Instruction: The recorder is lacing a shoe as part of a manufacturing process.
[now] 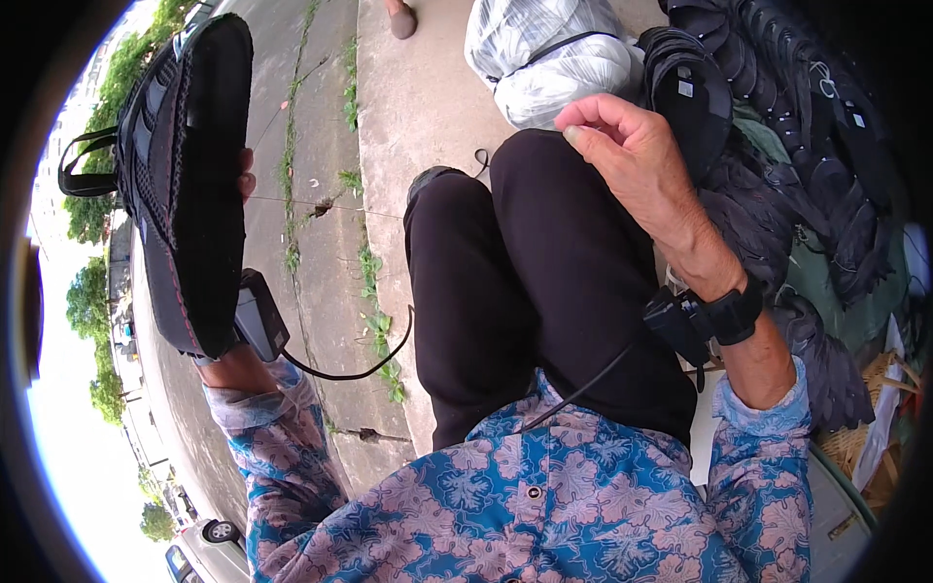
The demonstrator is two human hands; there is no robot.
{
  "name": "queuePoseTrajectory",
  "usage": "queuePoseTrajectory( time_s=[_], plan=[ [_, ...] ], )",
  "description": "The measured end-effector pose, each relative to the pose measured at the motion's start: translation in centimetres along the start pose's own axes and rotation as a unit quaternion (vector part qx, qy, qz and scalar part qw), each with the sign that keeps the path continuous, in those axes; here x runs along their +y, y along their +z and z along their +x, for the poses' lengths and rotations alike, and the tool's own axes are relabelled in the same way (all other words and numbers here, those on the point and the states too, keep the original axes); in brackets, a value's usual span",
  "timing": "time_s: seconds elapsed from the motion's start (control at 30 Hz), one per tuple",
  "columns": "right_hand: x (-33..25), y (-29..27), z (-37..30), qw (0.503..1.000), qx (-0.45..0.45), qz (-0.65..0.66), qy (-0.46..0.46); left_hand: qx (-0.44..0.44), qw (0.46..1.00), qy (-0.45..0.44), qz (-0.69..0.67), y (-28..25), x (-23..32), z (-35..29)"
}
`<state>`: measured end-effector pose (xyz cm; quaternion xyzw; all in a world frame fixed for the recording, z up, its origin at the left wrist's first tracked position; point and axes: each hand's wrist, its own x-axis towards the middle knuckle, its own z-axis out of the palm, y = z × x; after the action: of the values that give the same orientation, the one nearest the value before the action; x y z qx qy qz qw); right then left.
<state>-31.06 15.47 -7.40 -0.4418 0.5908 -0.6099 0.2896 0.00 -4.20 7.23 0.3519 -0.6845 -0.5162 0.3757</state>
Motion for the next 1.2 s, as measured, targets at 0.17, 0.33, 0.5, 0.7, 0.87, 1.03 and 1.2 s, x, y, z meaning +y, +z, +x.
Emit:
queuePoseTrajectory(
  time_s=[0.17,0.33,0.5,0.7,0.87,1.03,1.2],
  plan=[
    [-0.7,3.0,1.7,0.998,-0.038,-0.049,-0.024,0.025,0.999,0.02,0.0,-1.5,2.5,0.6],
    [-2.4,8.2,4.1,0.987,-0.132,-0.086,-0.028,0.036,0.998,0.06,0.002,-4.2,6.5,1.8],
    [-1.3,13.4,5.0,0.946,-0.249,-0.207,-0.014,0.014,0.996,0.091,-0.017,-4.1,9.0,3.5],
    [-3.0,18.9,4.9,0.945,-0.199,-0.25,0.071,-0.032,0.993,0.107,-0.047,-2.2,11.2,5.3],
    [-0.4,21.6,5.1,0.954,-0.158,-0.229,0.112,-0.069,0.985,0.14,-0.074,-0.2,14.0,6.4],
    [3.5,19.2,5.7,0.984,-0.14,-0.012,0.107,-0.076,0.981,0.151,-0.09,0.2,15.5,5.8],
    [-1.8,12.7,3.9,0.749,-0.201,0.576,0.258,-0.06,0.983,0.134,-0.113,-0.6,14.5,4.9]
  ],
)
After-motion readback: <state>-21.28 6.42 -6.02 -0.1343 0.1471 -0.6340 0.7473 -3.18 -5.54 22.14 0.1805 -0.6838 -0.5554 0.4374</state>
